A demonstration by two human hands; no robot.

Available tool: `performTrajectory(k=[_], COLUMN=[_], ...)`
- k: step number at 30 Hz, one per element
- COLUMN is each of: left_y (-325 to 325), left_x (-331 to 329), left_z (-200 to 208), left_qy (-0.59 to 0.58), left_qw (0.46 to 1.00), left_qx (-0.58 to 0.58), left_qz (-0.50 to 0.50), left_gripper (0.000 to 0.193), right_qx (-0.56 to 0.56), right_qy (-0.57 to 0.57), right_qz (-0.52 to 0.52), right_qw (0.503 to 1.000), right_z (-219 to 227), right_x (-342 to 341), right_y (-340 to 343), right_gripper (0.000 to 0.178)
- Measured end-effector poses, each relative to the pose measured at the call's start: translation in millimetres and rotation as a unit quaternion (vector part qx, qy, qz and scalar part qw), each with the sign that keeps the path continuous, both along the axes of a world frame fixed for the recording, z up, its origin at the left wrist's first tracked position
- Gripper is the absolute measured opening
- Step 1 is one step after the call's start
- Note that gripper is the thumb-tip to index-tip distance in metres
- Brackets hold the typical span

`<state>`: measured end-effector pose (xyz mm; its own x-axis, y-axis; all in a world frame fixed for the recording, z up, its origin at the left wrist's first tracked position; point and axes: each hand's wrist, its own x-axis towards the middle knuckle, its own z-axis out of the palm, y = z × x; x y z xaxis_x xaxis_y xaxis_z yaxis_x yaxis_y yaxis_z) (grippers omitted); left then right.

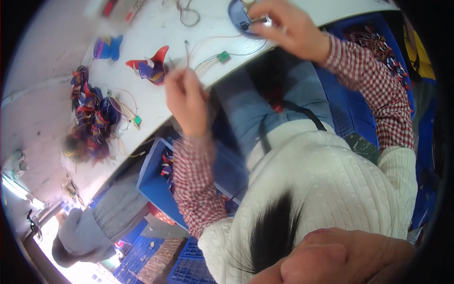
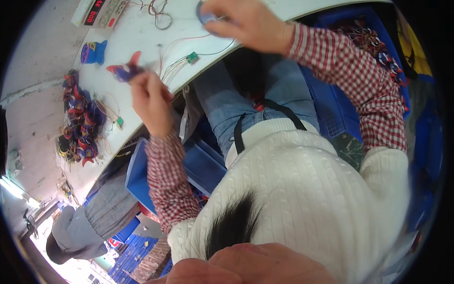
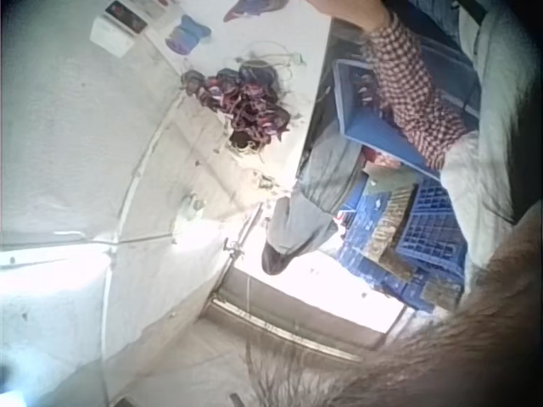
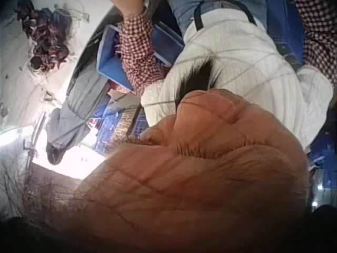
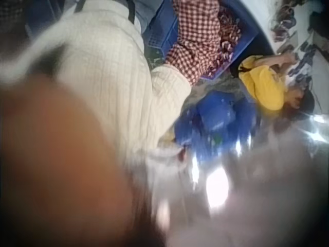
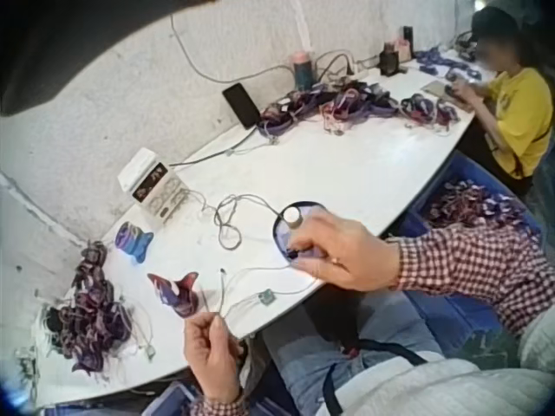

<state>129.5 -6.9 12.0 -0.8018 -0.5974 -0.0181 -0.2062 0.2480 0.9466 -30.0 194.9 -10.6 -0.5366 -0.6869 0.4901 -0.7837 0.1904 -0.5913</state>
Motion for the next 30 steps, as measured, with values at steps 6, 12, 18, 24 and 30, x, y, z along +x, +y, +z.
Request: performTrajectory(k=[6,12,18,24,30], left_y=[50.9,40.7,2.0,-8.6,-0.4], left_x=[74.6,98.6,82.8,64.3,61.1], left_z=[-50.1,-98.1,-130.6,-136.8,-166.4], left_qy=[-0.069,-0.026,-0.029,-0.051,0.106], left_qw=[0.994,0.982,0.988,0.996,0.967], left_qx=[0.062,0.02,0.035,-0.015,0.218], left_qz=[0.061,0.187,0.147,0.068,0.08], left_gripper=[0.024,0.047,0.068,0.067,0.049], right_qx=[0.116,0.213,0.158,0.087,0.029], right_qy=[0.105,0.21,-0.116,-0.42,-0.413], right_qz=[0.065,0.049,0.105,0.127,0.15], right_qw=[0.985,0.953,0.975,0.894,0.898], right_z=[-0.4,-16.2,22.5,26.6,22.2], right_x=[28.7,14.7,22.2,26.9,24.8], right_y=[-51.8,-74.0,-69.0,-74.1,-80.7], right_gripper=[0.022,0.019,0.013,0.016,0.016])
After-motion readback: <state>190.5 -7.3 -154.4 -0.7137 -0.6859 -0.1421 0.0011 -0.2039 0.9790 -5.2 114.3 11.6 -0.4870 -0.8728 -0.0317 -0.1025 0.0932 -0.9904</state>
